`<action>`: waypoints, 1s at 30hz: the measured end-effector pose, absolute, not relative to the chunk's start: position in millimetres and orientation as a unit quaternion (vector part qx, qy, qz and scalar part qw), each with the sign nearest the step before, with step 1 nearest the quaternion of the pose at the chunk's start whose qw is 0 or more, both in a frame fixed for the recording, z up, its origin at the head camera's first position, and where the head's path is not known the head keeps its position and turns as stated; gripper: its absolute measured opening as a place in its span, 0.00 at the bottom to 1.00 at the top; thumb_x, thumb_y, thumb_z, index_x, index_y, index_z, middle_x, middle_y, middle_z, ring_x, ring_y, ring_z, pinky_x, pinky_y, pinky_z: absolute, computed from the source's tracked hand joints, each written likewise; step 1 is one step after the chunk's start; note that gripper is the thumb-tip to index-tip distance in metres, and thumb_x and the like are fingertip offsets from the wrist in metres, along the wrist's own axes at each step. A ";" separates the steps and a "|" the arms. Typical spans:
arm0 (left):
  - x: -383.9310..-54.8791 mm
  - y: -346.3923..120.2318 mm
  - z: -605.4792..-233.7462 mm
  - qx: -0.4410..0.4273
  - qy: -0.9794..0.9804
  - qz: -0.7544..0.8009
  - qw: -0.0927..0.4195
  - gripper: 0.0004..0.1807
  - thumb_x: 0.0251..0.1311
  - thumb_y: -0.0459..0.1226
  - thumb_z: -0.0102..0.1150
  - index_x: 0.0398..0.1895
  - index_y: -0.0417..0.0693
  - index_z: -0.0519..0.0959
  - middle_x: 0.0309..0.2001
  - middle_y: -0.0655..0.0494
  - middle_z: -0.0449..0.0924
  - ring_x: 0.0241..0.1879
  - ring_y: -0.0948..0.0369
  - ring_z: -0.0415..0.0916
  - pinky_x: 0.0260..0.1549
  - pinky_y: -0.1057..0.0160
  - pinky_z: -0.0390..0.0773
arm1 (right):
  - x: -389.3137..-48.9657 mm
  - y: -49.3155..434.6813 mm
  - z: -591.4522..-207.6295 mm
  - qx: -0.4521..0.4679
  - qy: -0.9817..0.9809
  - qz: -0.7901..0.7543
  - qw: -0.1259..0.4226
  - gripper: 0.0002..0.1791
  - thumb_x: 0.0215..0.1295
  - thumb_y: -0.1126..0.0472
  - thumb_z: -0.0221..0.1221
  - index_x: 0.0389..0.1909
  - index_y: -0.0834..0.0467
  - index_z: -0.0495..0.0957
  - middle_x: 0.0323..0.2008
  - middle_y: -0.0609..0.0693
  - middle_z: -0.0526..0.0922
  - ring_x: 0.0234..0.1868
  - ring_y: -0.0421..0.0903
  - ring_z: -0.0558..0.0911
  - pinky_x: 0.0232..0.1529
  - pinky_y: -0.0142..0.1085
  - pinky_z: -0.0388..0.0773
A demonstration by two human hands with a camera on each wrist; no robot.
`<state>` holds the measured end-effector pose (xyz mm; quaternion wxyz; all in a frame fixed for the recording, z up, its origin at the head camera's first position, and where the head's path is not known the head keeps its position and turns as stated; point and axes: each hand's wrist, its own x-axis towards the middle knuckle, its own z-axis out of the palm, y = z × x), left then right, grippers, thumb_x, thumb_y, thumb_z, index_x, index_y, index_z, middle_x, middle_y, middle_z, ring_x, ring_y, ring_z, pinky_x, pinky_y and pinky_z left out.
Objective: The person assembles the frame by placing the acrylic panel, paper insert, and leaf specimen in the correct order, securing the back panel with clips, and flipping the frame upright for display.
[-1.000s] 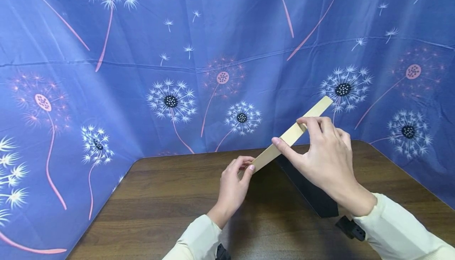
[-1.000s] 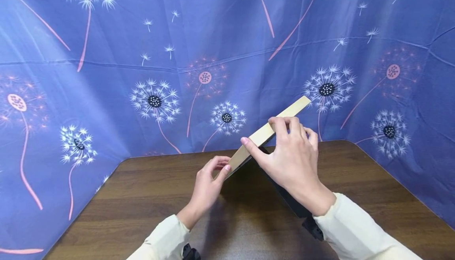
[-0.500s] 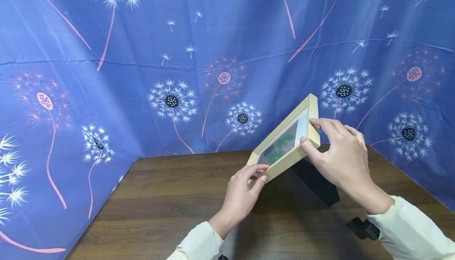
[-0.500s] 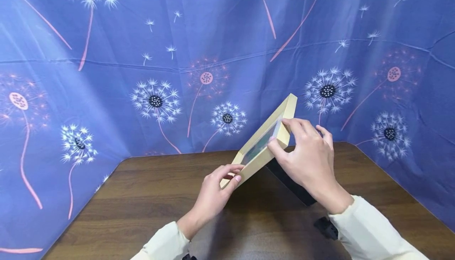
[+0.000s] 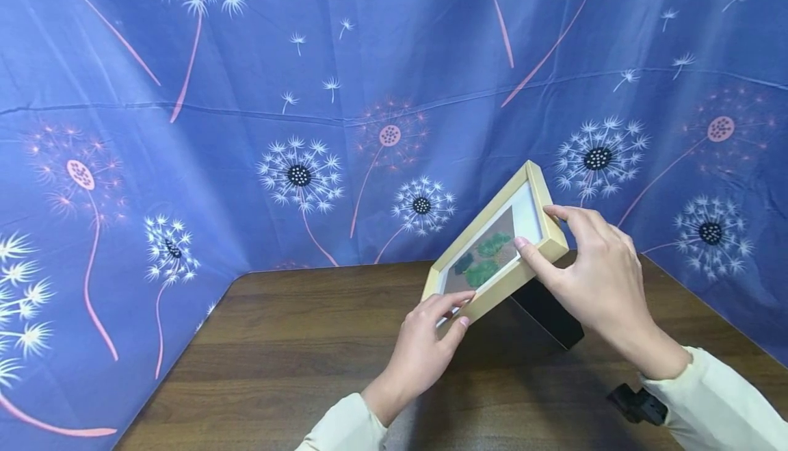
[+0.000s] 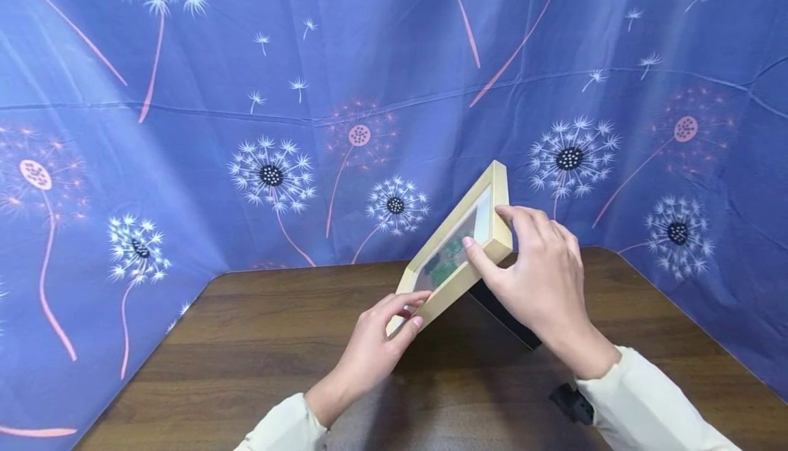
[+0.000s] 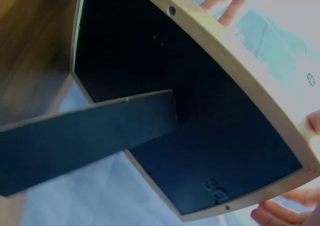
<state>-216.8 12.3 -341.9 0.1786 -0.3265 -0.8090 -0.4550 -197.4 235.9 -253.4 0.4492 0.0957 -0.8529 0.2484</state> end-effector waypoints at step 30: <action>-255.6 -29.7 -360.5 -0.198 -0.830 -0.501 0.147 0.15 0.72 0.31 0.53 0.56 0.46 0.83 0.50 0.48 0.84 0.50 0.50 0.81 0.48 0.48 0.79 | -232.1 295.1 -264.7 0.189 -0.819 0.403 0.362 0.23 0.68 0.70 0.60 0.63 0.56 0.80 0.54 0.26 0.78 0.49 0.28 0.75 0.43 0.18 0.66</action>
